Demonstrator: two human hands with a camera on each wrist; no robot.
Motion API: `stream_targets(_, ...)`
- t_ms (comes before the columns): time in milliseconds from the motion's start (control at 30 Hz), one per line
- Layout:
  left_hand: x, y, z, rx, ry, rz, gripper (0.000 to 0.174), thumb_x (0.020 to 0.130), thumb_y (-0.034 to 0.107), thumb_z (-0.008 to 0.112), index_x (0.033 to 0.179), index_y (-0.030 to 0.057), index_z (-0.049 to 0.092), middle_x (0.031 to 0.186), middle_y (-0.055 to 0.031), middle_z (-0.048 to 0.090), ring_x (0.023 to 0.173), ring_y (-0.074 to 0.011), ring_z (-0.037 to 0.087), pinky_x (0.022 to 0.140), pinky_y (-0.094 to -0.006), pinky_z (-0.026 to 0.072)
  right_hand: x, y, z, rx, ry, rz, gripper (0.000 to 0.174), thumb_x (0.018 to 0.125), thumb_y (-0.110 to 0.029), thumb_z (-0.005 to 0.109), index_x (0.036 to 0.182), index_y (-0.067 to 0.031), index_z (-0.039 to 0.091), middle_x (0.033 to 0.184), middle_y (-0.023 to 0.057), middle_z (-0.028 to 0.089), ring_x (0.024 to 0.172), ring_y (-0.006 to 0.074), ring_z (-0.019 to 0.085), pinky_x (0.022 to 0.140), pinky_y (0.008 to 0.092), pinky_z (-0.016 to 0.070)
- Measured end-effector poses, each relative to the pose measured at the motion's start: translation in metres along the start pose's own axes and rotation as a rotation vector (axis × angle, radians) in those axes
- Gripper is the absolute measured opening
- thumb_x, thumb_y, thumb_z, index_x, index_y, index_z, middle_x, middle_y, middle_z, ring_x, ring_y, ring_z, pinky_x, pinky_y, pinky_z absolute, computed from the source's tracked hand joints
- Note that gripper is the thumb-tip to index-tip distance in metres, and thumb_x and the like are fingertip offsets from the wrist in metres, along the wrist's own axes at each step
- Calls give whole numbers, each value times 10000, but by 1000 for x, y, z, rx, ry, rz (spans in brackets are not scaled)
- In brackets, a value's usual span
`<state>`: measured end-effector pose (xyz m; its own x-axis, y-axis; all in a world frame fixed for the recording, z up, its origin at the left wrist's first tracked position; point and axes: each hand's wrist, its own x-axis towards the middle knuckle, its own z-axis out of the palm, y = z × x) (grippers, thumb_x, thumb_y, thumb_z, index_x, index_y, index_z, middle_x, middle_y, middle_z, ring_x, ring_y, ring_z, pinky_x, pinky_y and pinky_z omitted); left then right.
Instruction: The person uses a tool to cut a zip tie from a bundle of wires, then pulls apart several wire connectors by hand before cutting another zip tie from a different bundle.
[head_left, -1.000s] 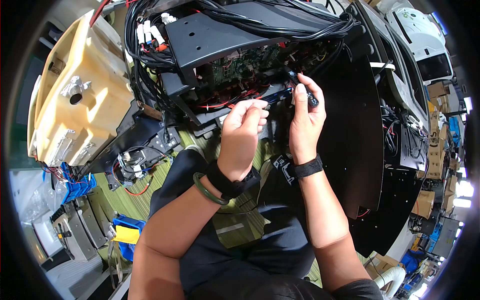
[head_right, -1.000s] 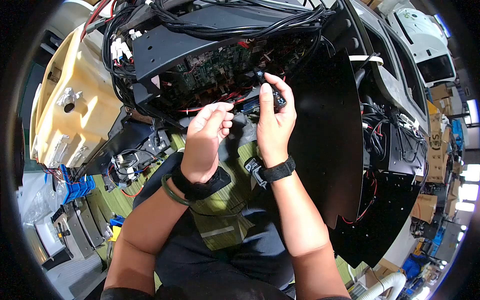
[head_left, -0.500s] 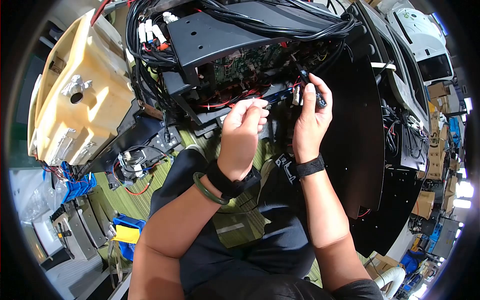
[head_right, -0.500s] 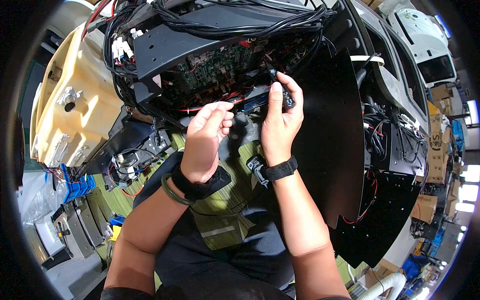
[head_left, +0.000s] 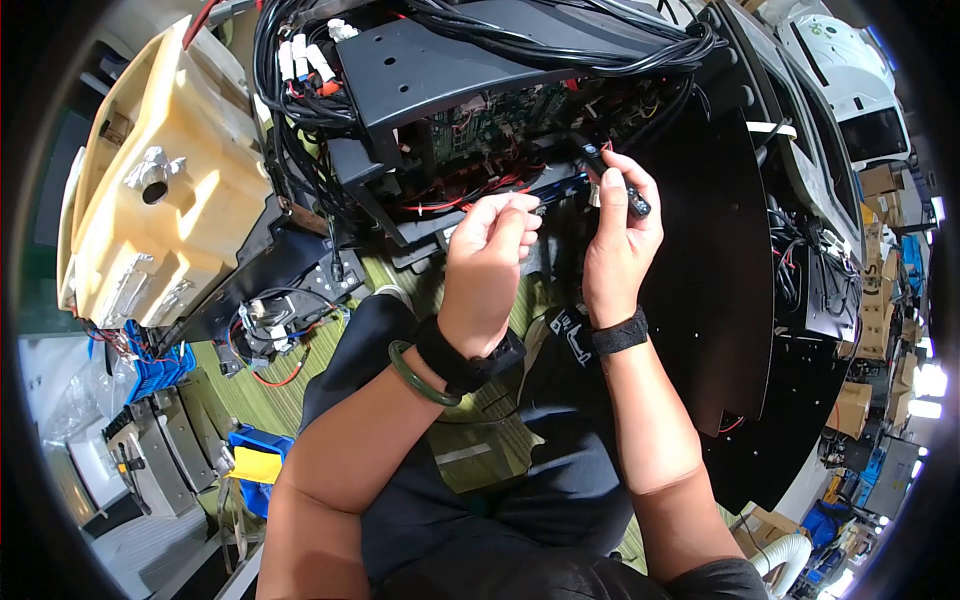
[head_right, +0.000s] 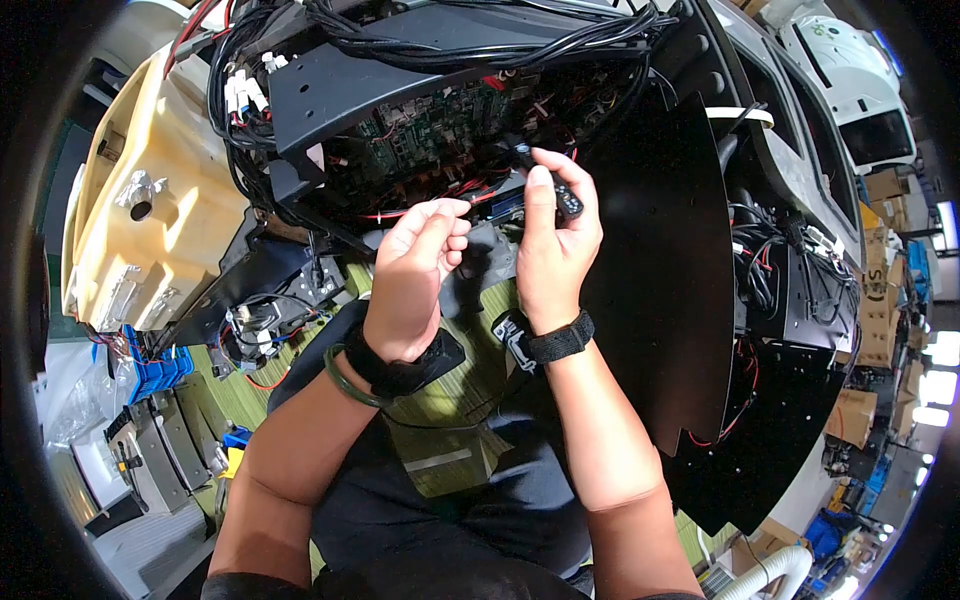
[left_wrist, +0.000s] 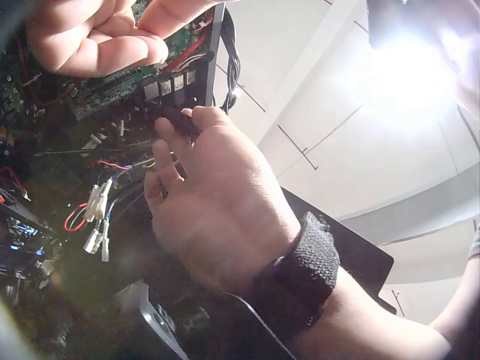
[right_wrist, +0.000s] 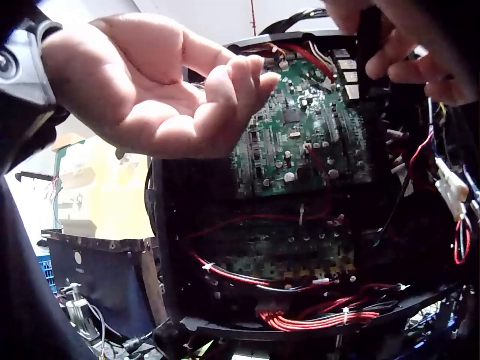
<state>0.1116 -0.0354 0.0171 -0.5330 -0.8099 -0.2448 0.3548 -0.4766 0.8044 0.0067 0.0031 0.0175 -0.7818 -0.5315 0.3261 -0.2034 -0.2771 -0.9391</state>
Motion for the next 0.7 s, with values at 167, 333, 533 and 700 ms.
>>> stream_targets(167, 0, -3, 1, -1, 2, -3, 173, 883, 131, 462, 972, 19, 558, 811, 9, 528, 705, -45, 445, 648, -179, 367, -6, 3, -1, 107, -169, 42, 169, 862, -106, 527, 1009, -30, 564, 857, -5, 556, 740, 31, 479, 658, 179, 388)
stream_targets(333, 2, -5, 0, -46, -16, -2, 173, 888, 129, 451, 977, 18, 548, 814, 12, 530, 704, -41, 447, 638, -181, 362, -11, -8, 4, 92, -287, 94, 186, 862, -101, 527, 1035, -36, 554, 847, -6, 562, 731, 26, 494, 656, 175, 408)
stream_targets(533, 2, -5, 1, -97, -52, -13, 177, 898, 108, 416, 988, 12, 534, 846, 9, 543, 712, -39, 450, 639, -183, 354, -13, -10, 11, 204, -356, 210, 214, 867, -103, 525, 1072, -41, 527, 812, -6, 563, 648, 13, 490, 566, 156, 413)
stream_targets(700, 1, -4, 0, -112, -64, 7, 175, 899, 112, 419, 987, 13, 535, 858, 3, 552, 715, -38, 456, 646, -185, 359, -14, -8, 14, 192, -354, 212, 219, 870, -104, 521, 1081, -44, 522, 787, -15, 553, 623, 7, 479, 532, 151, 404)
